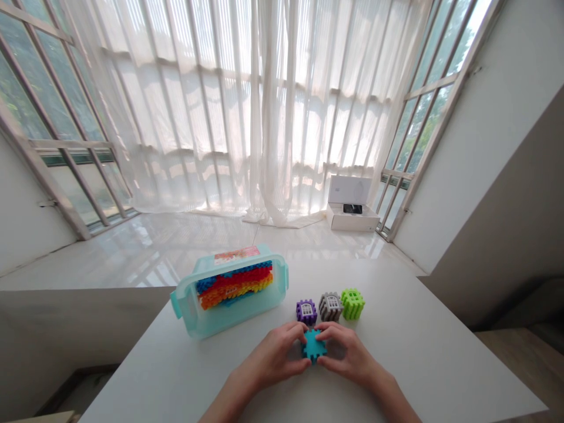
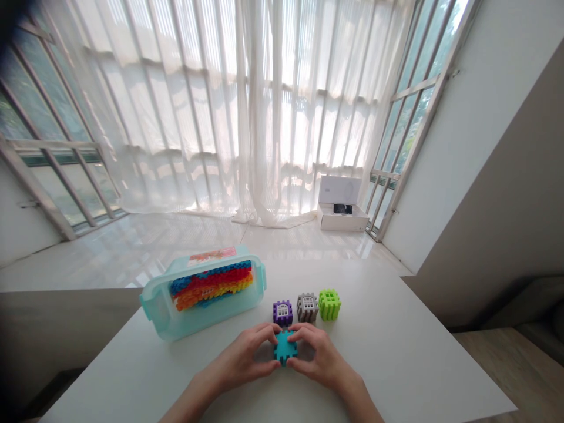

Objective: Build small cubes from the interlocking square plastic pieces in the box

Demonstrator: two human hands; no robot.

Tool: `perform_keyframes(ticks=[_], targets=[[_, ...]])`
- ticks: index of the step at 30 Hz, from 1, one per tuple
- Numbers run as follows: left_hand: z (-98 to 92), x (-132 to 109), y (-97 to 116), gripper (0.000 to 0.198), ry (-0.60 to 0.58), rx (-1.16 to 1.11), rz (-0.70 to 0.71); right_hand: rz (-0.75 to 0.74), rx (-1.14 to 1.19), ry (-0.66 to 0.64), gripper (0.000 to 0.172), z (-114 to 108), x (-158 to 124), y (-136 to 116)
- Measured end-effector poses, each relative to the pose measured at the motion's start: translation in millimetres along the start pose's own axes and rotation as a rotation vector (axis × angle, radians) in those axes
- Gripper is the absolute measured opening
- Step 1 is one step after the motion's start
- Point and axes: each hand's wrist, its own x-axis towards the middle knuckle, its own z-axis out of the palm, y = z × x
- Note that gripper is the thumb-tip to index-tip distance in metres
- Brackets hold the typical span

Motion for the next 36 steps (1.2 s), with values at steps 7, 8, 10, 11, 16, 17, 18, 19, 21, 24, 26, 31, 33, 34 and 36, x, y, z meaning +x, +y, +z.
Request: perform_keyframes(ticks=[7, 8, 10, 11, 16, 17, 18, 19, 21, 24, 26, 31, 33, 34, 36], targets=[[2.5, -0.1, 0.2, 0.027, 0.008, 0.005, -0.052, 0.008, 0.035, 0.007, 0.034, 0.2, 1.0, -1.6], [2.3, -0.2, 0.4, 0.027, 0.004, 0.011, -0.049, 0.007, 0.034, 0.003, 0.034, 0.0, 0.8, -1.9], [1.8, -0.5, 1.0, 0.027, -0.002, 0.024, -0.039, 0.006, 0.029, -0.007, 0.037, -0.5, 0.5, -2.3], [1.5, -0.6, 1.4, 0.027, -0.005, 0.028, -0.032, 0.006, 0.026, -0.013, 0.038, -0.7, 0.4, -2.4], [0.1, -1.0, 3.5, 0.025, -0.022, 0.051, -0.008, 0.005, 0.012, -0.029, 0.039, -0.4, 0.4, -1.7], [-0.1, -1.0, 3.7, 0.024, -0.027, 0.055, -0.006, 0.005, 0.013, -0.027, 0.039, -0.1, 0.4, -1.4], [-0.3, -1.0, 3.7, 0.024, -0.030, 0.058, -0.005, 0.005, 0.015, -0.025, 0.039, 0.1, 0.4, -1.2], [-0.3, -0.9, 3.6, 0.024, -0.033, 0.060, -0.004, 0.006, 0.018, -0.025, 0.039, 0.4, 0.3, -0.9], [-0.1, -0.7, 2.9, 0.025, -0.040, 0.064, -0.002, 0.012, 0.020, -0.027, 0.040, 0.6, 0.0, -0.3], [1.8, -0.1, 0.8, 0.027, -0.060, 0.090, 0.006, 0.024, 0.012, -0.037, 0.044, 0.6, -0.7, 0.3], [3.8, 0.2, -1.2, 0.028, -0.058, 0.120, 0.015, 0.031, -0.003, -0.046, 0.046, 0.7, -1.2, 0.0], [6.8, 0.3, -4.2, 0.028, -0.031, 0.169, 0.035, 0.037, -0.044, -0.068, 0.047, 1.3, -1.1, -3.8], [6.1, 0.2, -4.0, 0.027, -0.033, 0.173, 0.040, 0.037, -0.054, -0.068, 0.046, 1.6, -0.7, -5.5], [5.6, 0.1, -3.9, 0.028, -0.034, 0.176, 0.040, 0.036, -0.058, -0.067, 0.046, 1.9, -0.5, -6.1], [4.4, 0.0, -3.8, 0.029, -0.038, 0.188, 0.040, 0.031, -0.068, -0.065, 0.045, 2.3, -0.3, -6.3]])
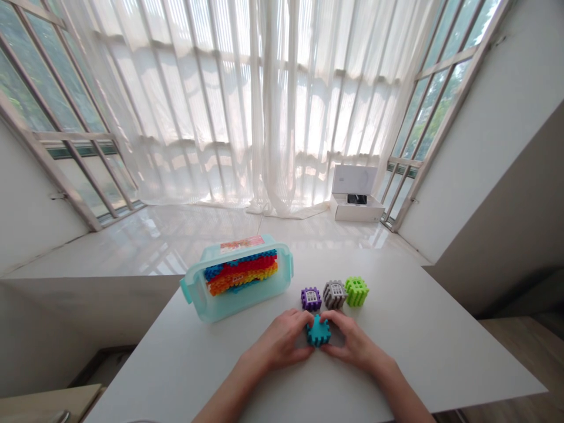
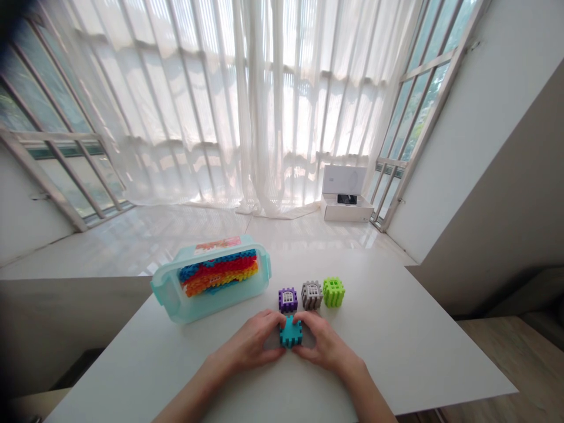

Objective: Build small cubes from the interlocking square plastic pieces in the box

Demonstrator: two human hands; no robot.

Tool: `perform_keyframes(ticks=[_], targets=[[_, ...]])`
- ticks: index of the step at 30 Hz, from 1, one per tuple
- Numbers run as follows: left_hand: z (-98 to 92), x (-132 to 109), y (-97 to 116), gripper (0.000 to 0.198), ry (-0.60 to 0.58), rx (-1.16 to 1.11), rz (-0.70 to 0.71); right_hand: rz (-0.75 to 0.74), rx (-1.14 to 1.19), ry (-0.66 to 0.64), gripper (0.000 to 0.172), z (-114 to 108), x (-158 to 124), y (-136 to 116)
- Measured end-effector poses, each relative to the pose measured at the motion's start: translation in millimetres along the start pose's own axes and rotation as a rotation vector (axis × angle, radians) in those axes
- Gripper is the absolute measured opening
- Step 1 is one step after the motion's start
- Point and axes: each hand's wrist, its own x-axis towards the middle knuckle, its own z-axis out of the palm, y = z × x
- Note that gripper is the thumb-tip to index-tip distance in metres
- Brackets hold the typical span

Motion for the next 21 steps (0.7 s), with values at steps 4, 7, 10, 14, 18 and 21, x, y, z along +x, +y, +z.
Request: perform_keyframes(ticks=[4, 7, 10, 14, 18, 21], targets=[[-0.4, 0, -2, 0.030, -0.005, 0.021, 0.000, -0.010, -0.017, 0.005, 0.045, 1, 0, 3], [0.9, 0, -4, 0.030, 0.004, 0.029, 0.005, -0.013, -0.026, 0.011, 0.046, 2, 0, 5], [2.5, 0, -5, 0.031, 0.015, 0.037, 0.005, -0.021, -0.030, 0.019, 0.046, 3, 1, 6], [1.9, -1, -4, 0.037, 0.039, 0.059, 0.004, -0.018, 0.005, 0.028, 0.057, 2, -5, 7], [-5.5, -4, -3, 0.053, 0.059, 0.097, -0.027, 0.063, -0.009, 0.063, 0.077, 0, -28, 9], [-13.7, -6, -5, 0.054, 0.138, 0.112, -0.007, 0.087, -0.046, 0.141, 0.075, -3, -47, 12]])
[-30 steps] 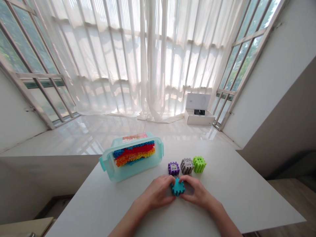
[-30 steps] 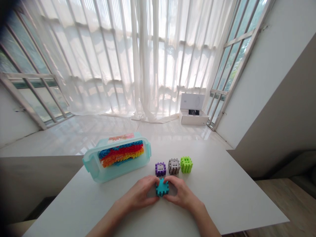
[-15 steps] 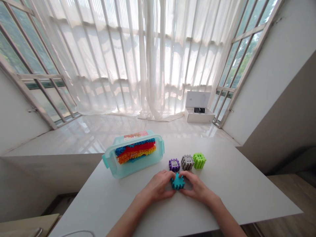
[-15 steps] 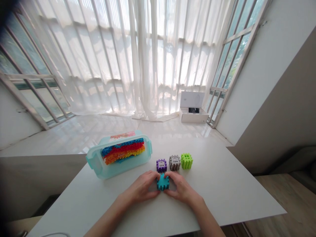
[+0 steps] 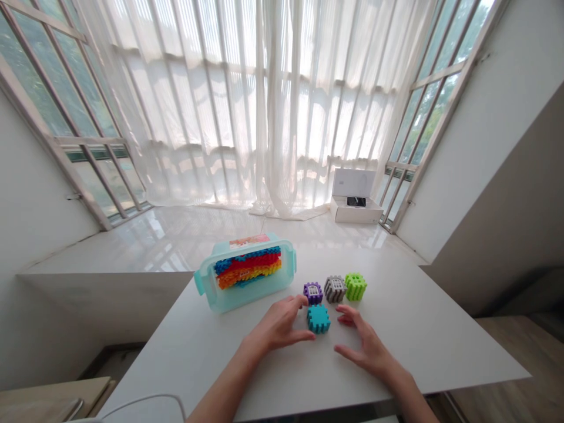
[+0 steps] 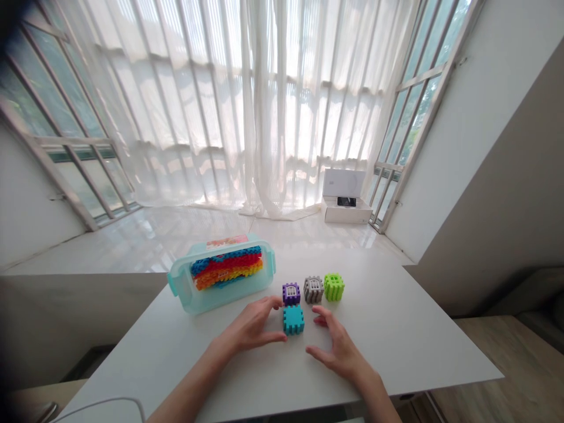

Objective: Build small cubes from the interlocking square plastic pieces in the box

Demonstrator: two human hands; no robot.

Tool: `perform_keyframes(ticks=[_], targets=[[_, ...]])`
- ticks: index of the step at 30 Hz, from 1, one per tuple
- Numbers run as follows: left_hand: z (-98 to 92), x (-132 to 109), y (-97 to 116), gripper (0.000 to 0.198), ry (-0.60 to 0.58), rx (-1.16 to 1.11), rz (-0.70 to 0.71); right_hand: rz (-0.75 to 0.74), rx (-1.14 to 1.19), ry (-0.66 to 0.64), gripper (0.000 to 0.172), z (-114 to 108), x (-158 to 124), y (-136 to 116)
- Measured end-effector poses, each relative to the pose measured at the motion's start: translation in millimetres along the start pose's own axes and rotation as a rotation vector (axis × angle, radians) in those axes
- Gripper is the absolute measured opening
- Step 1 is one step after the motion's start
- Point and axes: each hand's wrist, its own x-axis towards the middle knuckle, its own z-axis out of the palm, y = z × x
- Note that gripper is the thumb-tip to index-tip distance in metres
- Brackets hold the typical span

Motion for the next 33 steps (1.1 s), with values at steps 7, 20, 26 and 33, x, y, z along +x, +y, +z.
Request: perform_keyframes(ticks=[7, 20, 26, 33], targets=[[-25.9, 1, -17, 0.030, 0.425, 0.216, -0.008, -0.125, -0.072, 0.305, 0.031, -18, 2, -9], [-83.4, 15, -67, 0.023, 0.434, 0.805, -0.251, -0.377, 0.072, 0.405, 0.011, -4, 67, -48], [-82.2, 5, -55, 0.024, 0.538, 0.799, -0.101, -0.382, 0.114, 0.398, 0.011, -4, 60, -44], [-57.3, -11, -8, 0.013, 0.601, 0.496, 0.201, -0.375, 0.152, 0.367, 0.013, -7, 54, -48]])
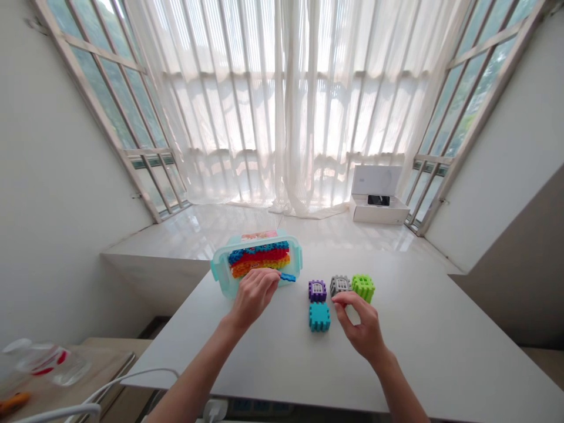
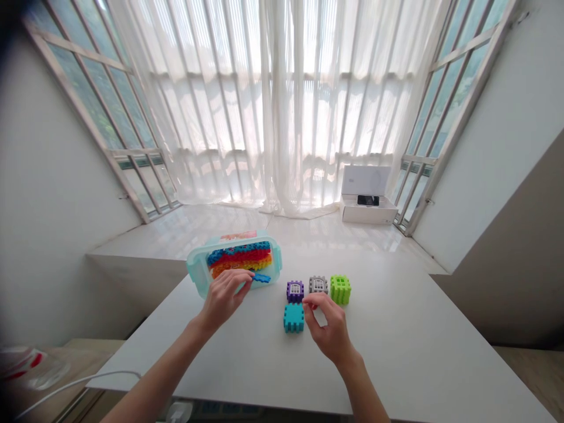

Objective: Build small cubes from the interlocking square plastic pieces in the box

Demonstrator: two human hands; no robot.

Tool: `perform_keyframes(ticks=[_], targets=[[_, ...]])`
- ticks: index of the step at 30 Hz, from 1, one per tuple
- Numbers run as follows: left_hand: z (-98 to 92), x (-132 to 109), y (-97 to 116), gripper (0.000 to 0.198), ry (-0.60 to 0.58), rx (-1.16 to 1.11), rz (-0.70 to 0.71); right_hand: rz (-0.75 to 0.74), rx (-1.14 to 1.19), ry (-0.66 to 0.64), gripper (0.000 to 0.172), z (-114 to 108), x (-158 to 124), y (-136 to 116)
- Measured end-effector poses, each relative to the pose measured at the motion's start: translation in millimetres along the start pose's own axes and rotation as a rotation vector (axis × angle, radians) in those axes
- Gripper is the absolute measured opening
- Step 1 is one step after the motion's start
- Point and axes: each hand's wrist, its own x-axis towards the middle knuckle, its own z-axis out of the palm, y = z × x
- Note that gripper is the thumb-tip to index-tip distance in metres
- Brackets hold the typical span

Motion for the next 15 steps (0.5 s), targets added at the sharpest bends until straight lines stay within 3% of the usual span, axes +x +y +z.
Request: perform_keyframes(ticks=[3, 6, 10, 15], targets=[[2.5, 3, 31, 0.024, -0.010, -0.199, 0.049, 0.048, 0.076, -0.102, 0.018, -2, -3, -4], [8.8, 6, 52, 0.018, -0.032, -0.382, 0.096, 0.103, 0.186, -0.192, 0.033, -6, -7, -9], [20.2, 5, 67, 0.012, -0.070, -0.504, 0.106, 0.140, 0.184, -0.261, 0.042, -11, -11, -16], [27.7, 6, 72, 0.011, -0.169, -0.467, 0.174, 0.132, 0.093, -0.297, 0.033, -22, -17, -15]])
